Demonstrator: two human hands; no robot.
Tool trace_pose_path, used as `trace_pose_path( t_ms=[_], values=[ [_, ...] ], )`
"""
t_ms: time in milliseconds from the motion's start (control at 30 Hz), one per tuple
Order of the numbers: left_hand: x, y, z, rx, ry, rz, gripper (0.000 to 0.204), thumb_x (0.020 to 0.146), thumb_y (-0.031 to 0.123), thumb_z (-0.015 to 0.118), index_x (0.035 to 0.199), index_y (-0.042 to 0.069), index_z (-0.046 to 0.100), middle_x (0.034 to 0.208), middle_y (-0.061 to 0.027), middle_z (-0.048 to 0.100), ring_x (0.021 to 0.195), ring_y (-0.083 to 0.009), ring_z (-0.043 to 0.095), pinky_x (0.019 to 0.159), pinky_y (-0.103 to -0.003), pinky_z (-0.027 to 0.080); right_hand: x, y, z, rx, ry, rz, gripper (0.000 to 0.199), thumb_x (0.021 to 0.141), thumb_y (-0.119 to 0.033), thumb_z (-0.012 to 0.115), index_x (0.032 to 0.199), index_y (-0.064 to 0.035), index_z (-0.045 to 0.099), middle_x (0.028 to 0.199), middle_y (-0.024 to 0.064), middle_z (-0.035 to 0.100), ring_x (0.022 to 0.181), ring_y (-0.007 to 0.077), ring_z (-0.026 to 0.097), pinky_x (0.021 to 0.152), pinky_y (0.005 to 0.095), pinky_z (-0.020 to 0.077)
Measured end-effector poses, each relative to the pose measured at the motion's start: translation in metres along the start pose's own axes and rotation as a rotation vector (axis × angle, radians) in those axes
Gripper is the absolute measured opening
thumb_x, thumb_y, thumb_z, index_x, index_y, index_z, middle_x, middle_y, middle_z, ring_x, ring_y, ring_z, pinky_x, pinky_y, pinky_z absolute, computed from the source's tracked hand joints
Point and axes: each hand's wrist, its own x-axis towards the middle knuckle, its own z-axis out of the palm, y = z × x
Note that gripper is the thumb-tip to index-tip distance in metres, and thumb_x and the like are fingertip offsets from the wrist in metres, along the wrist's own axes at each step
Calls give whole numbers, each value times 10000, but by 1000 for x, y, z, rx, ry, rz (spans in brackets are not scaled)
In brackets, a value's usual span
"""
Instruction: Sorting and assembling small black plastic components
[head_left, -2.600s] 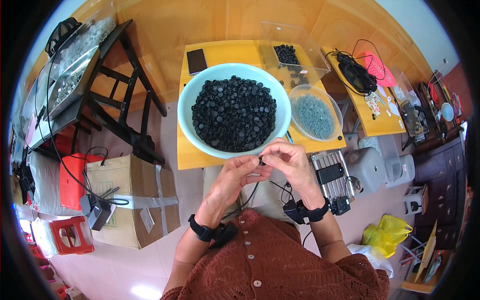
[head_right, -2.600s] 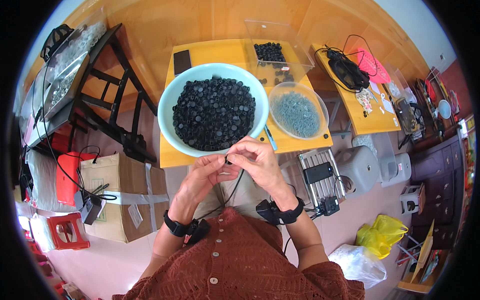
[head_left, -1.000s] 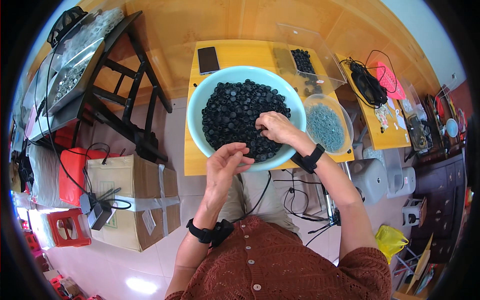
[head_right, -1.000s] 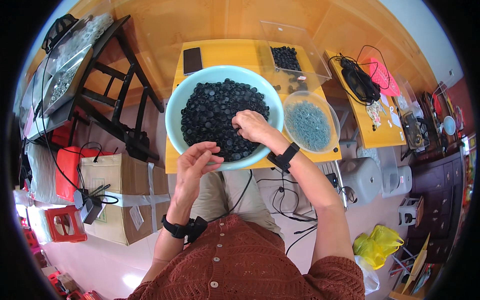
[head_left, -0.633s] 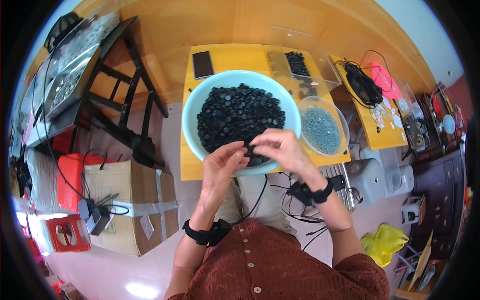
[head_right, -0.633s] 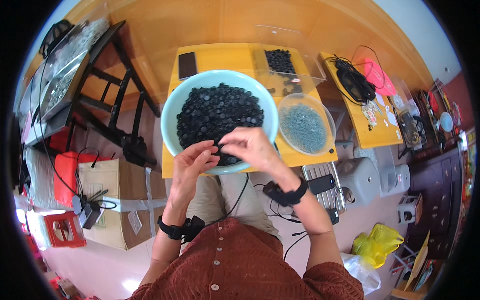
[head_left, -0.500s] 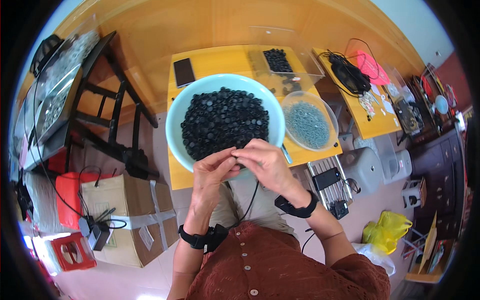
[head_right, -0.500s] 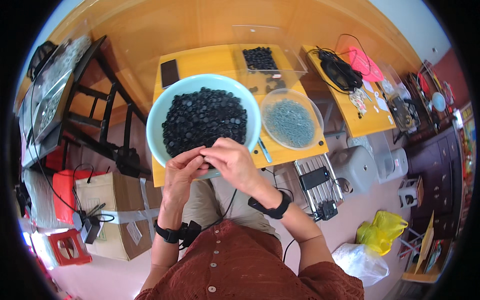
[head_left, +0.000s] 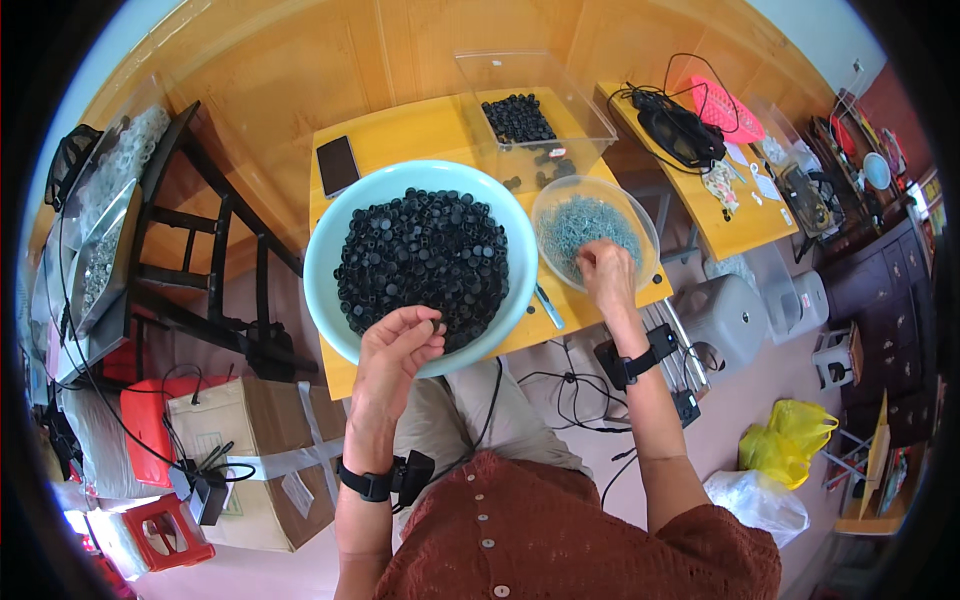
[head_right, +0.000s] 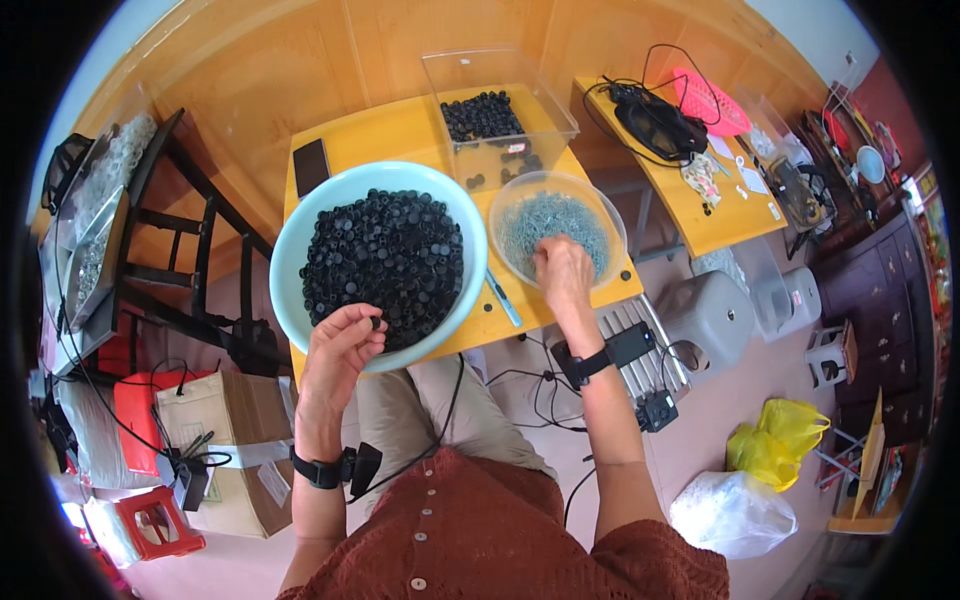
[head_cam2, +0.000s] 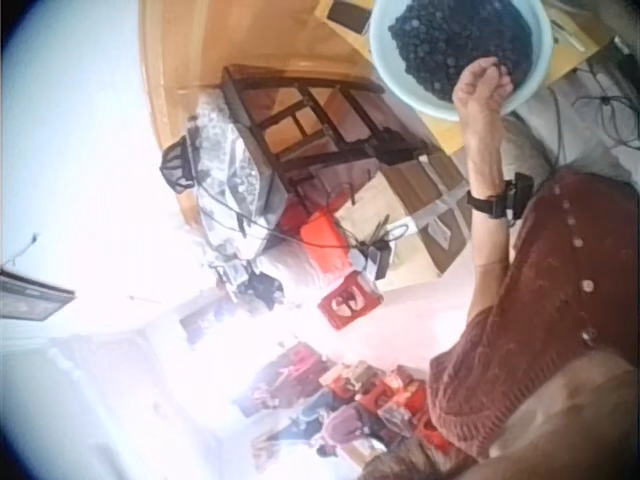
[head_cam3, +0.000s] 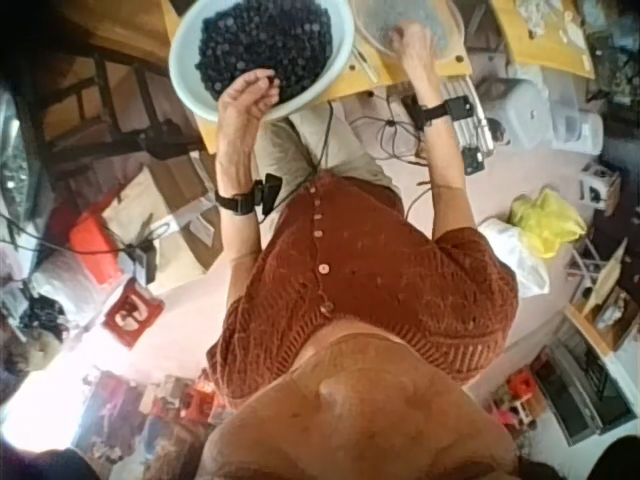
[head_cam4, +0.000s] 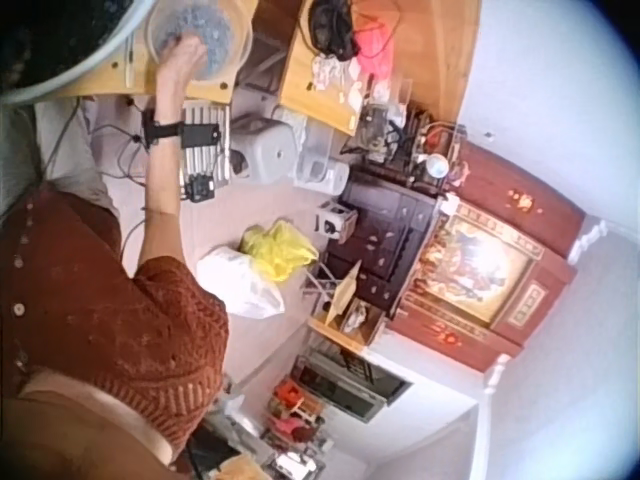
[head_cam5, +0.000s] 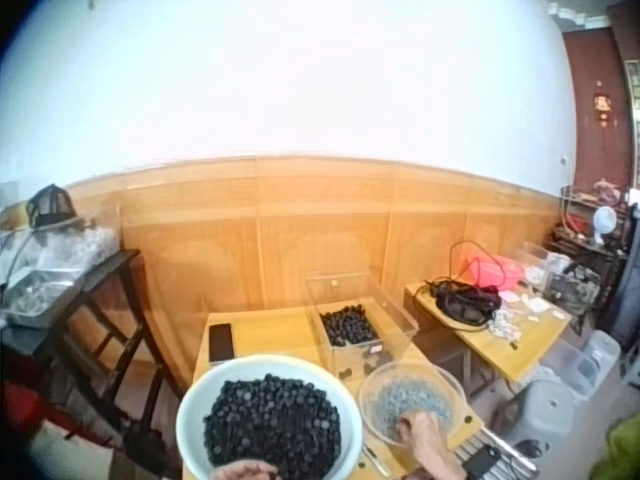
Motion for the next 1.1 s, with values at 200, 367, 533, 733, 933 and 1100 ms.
trace_pose_path(
  t_ms=[200,367,533,733,933,1100],
  values=[
    [-2,-1,-1,-12,-26,-13,178,846,58,579,1006,-20,592,869,-104,639,714,-118,622,676,-218,519,1,23,19,-138,-165,92,105,673,-79,691,777,-68,673,840,156,633,779,347,621,696,425,492],
    [-2,0,1,-3,-28,-1,179,849,63,578,1007,-20,592,869,-106,640,715,-119,624,677,-219,519,2,22,24,-214,-151,36,65,665,-14,630,728,-32,635,836,169,626,771,354,623,682,429,495],
    [-2,0,-1,6,-29,2,179,855,68,573,1010,-20,592,869,-105,639,712,-119,623,677,-218,519,6,23,26,-304,-209,-47,50,701,-20,585,735,-43,616,798,154,622,771,354,614,674,432,487],
    [-1,0,1,11,-35,8,179,860,70,566,1013,-20,593,866,-101,638,713,-116,618,680,-220,514,2,25,29,-250,-71,-62,61,693,-23,561,719,-27,616,787,180,625,750,376,612,663,448,488],
    [-3,-1,-2,24,-42,17,183,858,66,563,1017,-21,594,868,-97,638,717,-117,616,687,-224,509,10,19,30,-286,-232,-15,90,688,-36,579,765,-34,626,793,220,630,764,384,617,688,452,486],
    [-2,-1,6,48,-33,14,169,852,75,575,992,-15,610,856,-86,633,712,-112,598,681,-222,499,5,22,26,-290,-234,23,115,664,-14,570,759,-44,627,819,214,634,796,379,616,703,441,488]
  ],
)
